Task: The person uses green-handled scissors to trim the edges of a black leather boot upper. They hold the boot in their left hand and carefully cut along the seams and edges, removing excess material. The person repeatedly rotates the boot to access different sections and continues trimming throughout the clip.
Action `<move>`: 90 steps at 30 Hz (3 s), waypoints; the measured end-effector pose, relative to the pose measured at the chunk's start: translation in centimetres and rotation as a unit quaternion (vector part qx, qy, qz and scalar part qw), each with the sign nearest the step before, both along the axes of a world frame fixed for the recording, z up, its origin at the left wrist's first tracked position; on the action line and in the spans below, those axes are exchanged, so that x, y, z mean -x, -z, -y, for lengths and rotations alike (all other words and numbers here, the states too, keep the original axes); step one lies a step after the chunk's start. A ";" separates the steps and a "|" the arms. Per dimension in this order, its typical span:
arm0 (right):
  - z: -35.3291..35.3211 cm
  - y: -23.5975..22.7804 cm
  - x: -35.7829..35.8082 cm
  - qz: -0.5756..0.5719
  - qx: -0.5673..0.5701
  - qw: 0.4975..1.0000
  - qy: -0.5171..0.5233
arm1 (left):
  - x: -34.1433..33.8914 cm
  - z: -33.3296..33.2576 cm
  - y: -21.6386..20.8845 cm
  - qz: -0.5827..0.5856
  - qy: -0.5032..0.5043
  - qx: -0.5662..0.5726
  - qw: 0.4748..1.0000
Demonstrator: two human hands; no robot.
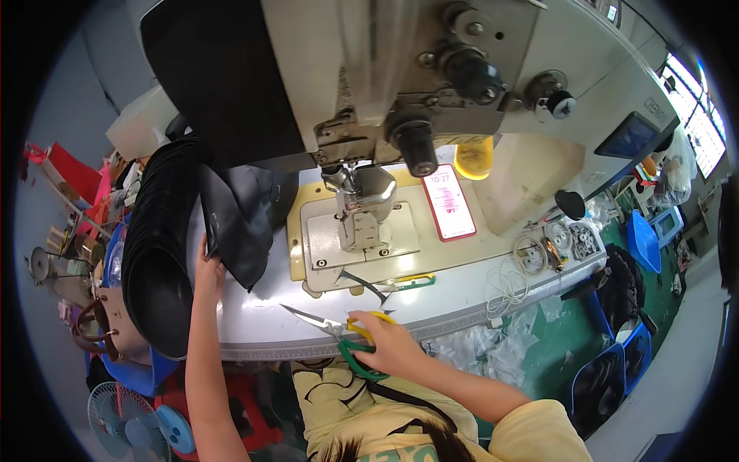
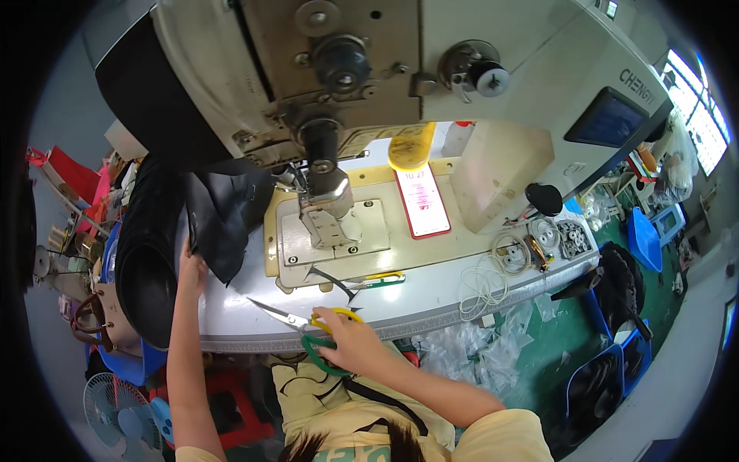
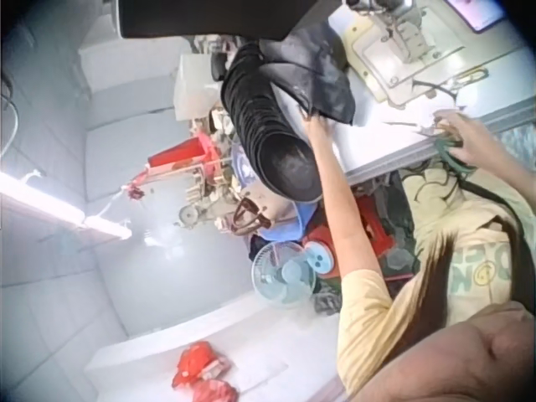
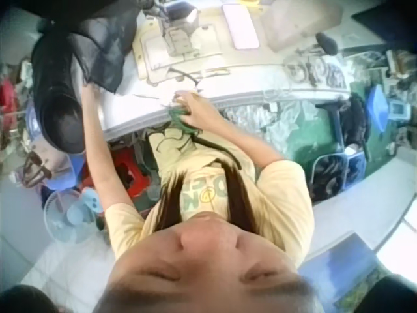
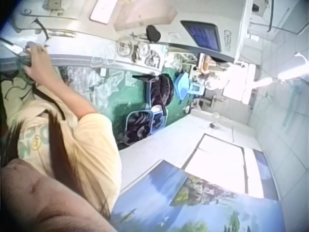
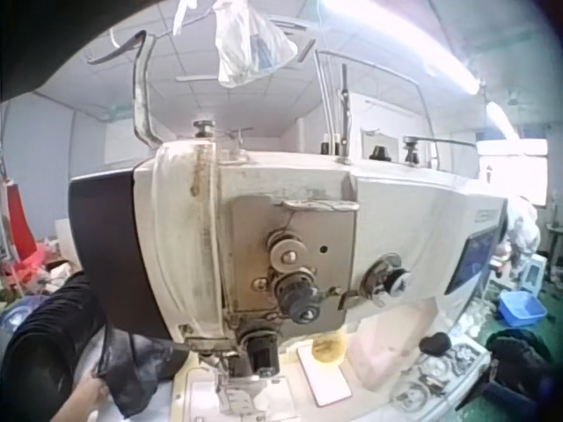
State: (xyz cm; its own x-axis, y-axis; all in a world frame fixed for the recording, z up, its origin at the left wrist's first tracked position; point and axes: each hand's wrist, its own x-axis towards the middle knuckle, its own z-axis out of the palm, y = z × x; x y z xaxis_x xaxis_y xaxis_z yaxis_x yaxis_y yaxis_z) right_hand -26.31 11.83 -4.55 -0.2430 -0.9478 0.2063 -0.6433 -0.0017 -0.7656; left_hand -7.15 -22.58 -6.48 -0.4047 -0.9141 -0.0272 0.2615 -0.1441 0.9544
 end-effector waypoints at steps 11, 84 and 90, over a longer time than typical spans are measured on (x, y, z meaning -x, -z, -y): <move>-2.1 1.0 -1.3 0.056 0.129 0.989 -0.049 | 1.9 -9.4 -6.0 0.245 -0.286 0.556 0.741; -10.0 -0.9 -2.5 0.475 -0.159 0.865 -0.012 | 2.2 -28.5 -4.9 -0.048 0.113 -0.142 0.982; -9.7 -0.8 -2.0 0.439 -0.146 0.886 -0.043 | 1.9 -28.6 -4.6 -0.050 0.127 -0.110 0.985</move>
